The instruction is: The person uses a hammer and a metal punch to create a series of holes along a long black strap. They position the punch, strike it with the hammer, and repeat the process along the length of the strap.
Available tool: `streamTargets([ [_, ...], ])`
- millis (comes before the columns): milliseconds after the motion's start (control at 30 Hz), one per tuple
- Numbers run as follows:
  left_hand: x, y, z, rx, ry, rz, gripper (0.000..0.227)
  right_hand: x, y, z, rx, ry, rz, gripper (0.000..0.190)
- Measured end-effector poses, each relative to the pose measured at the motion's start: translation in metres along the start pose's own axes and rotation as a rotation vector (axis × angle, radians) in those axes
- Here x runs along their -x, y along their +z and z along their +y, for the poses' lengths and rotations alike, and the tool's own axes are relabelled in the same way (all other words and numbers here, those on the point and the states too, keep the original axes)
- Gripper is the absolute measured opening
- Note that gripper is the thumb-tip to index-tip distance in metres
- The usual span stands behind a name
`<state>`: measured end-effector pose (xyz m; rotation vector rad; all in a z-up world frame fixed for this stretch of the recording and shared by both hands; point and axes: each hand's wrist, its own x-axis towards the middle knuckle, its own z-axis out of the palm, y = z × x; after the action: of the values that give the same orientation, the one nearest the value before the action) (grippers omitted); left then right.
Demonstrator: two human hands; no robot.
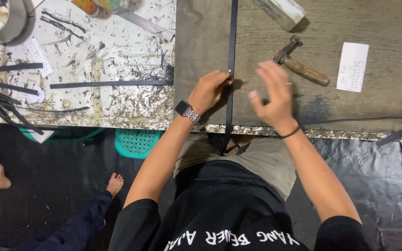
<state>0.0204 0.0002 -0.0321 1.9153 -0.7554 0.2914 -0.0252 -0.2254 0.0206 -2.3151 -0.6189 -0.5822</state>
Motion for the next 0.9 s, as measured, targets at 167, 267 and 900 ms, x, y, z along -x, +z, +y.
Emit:
streamTargets([
  [167, -0.011, -0.01, 0.022, 0.032, 0.023, -0.007, 0.011, 0.014, -0.06, 0.043, 0.501, 0.226, -0.118, 0.038],
  [267, -0.013, -0.012, 0.024, 0.029, 0.03, -0.018, 0.011, 0.028, -0.069, 0.061, 0.747, 0.245, -0.259, 0.036],
  [900, 0.005, 0.001, -0.006, 0.014, 0.021, -0.066, 0.024, 0.037, -0.075, -0.007, -0.148, 0.341, -0.023, 0.031],
])
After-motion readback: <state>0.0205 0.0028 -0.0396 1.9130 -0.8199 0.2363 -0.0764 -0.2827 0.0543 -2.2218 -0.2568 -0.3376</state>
